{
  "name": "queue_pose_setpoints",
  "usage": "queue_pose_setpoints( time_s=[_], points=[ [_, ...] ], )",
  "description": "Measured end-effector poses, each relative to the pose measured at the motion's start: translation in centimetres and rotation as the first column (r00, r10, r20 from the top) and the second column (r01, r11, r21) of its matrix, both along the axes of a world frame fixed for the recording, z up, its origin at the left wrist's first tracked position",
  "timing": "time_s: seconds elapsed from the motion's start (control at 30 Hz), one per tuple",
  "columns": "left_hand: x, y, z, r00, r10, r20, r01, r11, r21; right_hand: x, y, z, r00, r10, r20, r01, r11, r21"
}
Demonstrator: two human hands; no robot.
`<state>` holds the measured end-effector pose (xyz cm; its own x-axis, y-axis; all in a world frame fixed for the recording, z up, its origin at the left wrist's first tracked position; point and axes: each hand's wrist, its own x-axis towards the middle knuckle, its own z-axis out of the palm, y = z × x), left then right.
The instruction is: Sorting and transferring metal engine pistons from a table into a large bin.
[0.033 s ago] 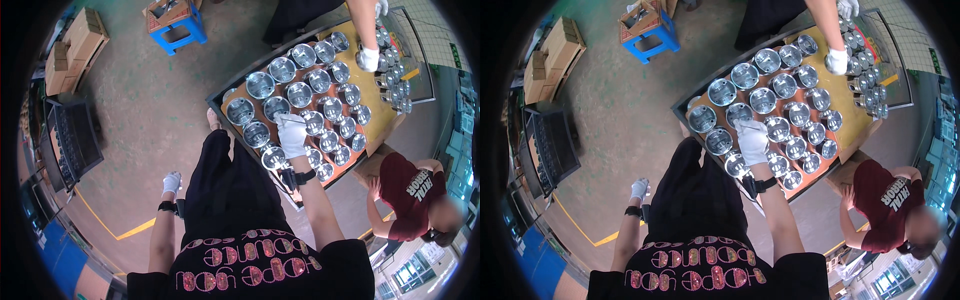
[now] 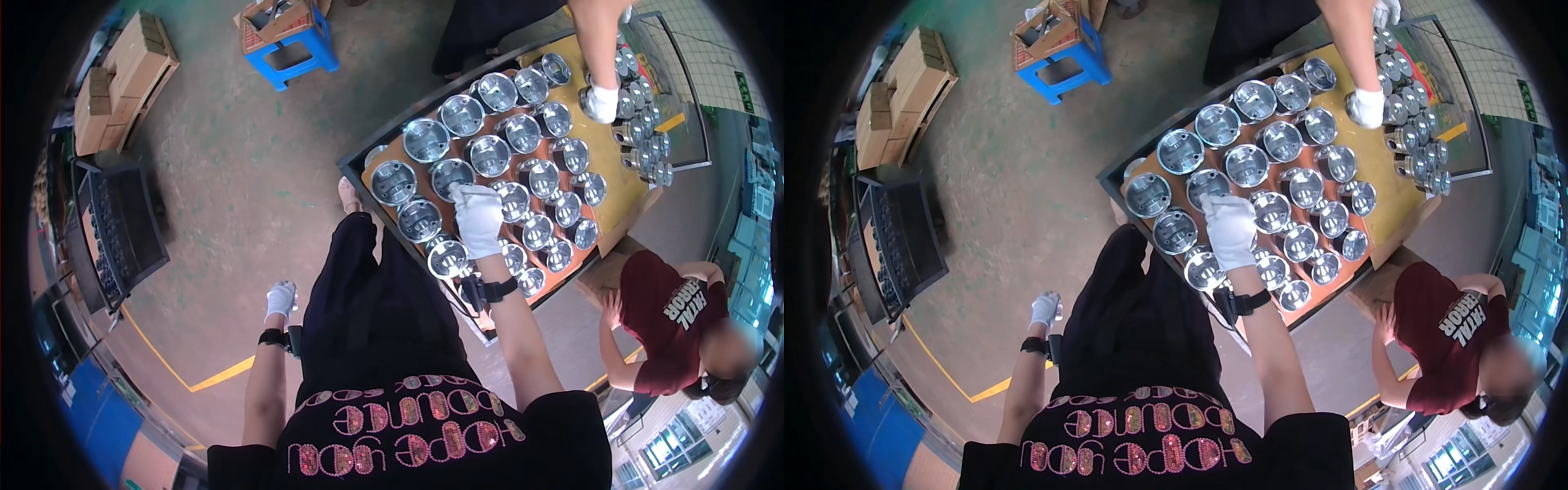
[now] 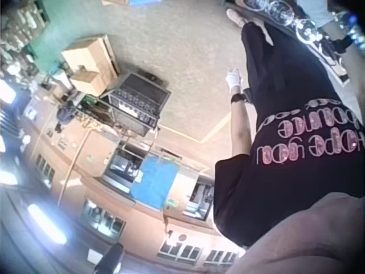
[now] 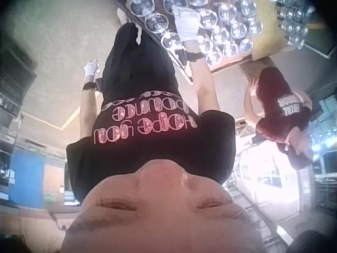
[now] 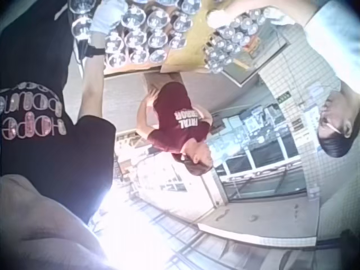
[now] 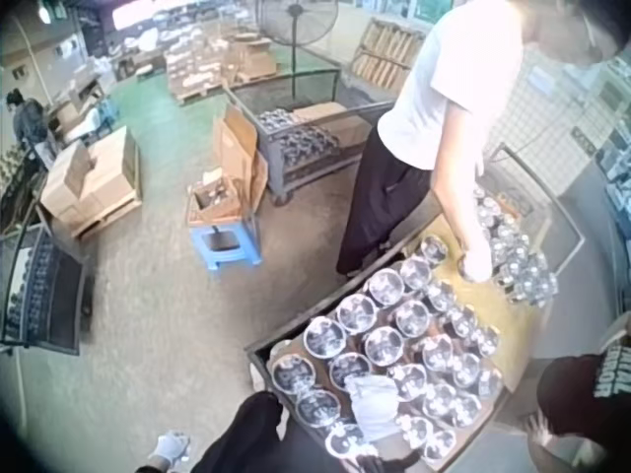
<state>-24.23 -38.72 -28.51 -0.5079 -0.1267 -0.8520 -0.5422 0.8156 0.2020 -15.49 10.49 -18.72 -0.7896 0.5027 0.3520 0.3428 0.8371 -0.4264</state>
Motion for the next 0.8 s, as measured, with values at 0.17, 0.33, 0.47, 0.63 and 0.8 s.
queue_pose_setpoints(
  time_s=[0.17, 0.33, 0.47, 0.63, 0.8],
  points=[
    [1.0, -8.2, -3.8, 0.476, -0.867, -0.145, 0.83, 0.497, -0.252, -4.8, 1.4, 2.8, 0.98, -0.193, 0.046, 0.189, 0.978, 0.084],
    [-1.0, 0.0, -0.3, 0.985, -0.154, 0.083, 0.161, 0.983, -0.089, -7.1, 3.7, 2.8, 0.95, -0.296, 0.101, 0.213, 0.848, 0.485],
    [-0.2, -6.3, -3.9, 0.664, -0.746, -0.046, 0.729, 0.66, -0.183, -8.6, 3.5, -0.6, 0.915, -0.213, 0.344, 0.09, 0.936, 0.339],
    [1.1, -8.7, -5.3, 0.878, -0.474, -0.074, 0.464, 0.878, -0.121, -10.2, 2.8, 2.3, 0.975, -0.132, 0.178, 0.021, 0.856, 0.517],
    [-0.1, -2.0, -1.8, 0.966, -0.258, 0.01, 0.258, 0.961, -0.098, -11.1, 4.1, 0.4, 0.899, -0.352, 0.259, 0.2, 0.858, 0.473]
  ],
)
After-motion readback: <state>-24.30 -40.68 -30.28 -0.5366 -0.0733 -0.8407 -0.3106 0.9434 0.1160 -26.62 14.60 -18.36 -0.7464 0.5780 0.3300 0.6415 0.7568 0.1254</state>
